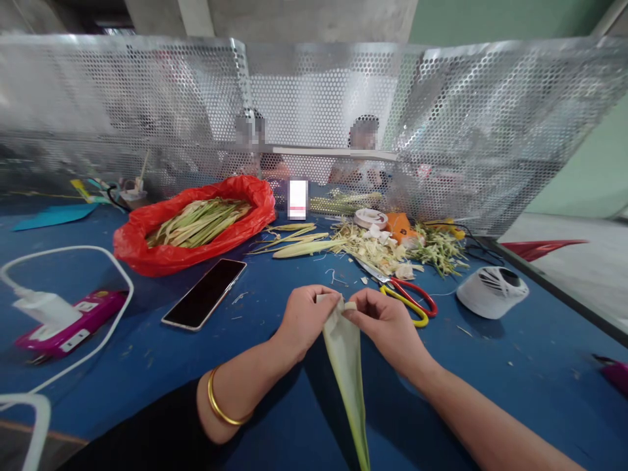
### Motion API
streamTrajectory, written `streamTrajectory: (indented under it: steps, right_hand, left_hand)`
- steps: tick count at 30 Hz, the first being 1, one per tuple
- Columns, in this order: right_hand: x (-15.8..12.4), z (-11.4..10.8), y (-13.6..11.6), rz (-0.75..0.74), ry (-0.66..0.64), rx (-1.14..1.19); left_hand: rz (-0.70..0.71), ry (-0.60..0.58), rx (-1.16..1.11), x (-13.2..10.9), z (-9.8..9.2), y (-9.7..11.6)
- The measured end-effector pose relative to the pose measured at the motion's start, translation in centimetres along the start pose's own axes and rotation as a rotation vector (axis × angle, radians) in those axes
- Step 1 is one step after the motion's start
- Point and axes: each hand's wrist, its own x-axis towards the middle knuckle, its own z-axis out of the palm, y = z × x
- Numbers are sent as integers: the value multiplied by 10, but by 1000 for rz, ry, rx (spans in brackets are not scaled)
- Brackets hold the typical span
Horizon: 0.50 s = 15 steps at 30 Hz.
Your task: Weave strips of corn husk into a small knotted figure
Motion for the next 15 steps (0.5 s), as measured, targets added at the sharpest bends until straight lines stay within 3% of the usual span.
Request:
streamTrajectory:
  steps: [5, 10, 15]
  right_hand:
    - [0, 1, 1, 19, -8, 25]
    - [0, 0, 1, 30, 80, 73]
    - [0, 0, 1, 21, 61, 69]
  left_hand:
    - [-3, 33, -32, 1, -1, 1]
    - [-70, -49, -148, -3, 3, -1]
    - [-107, -57, -192, -5, 8, -4]
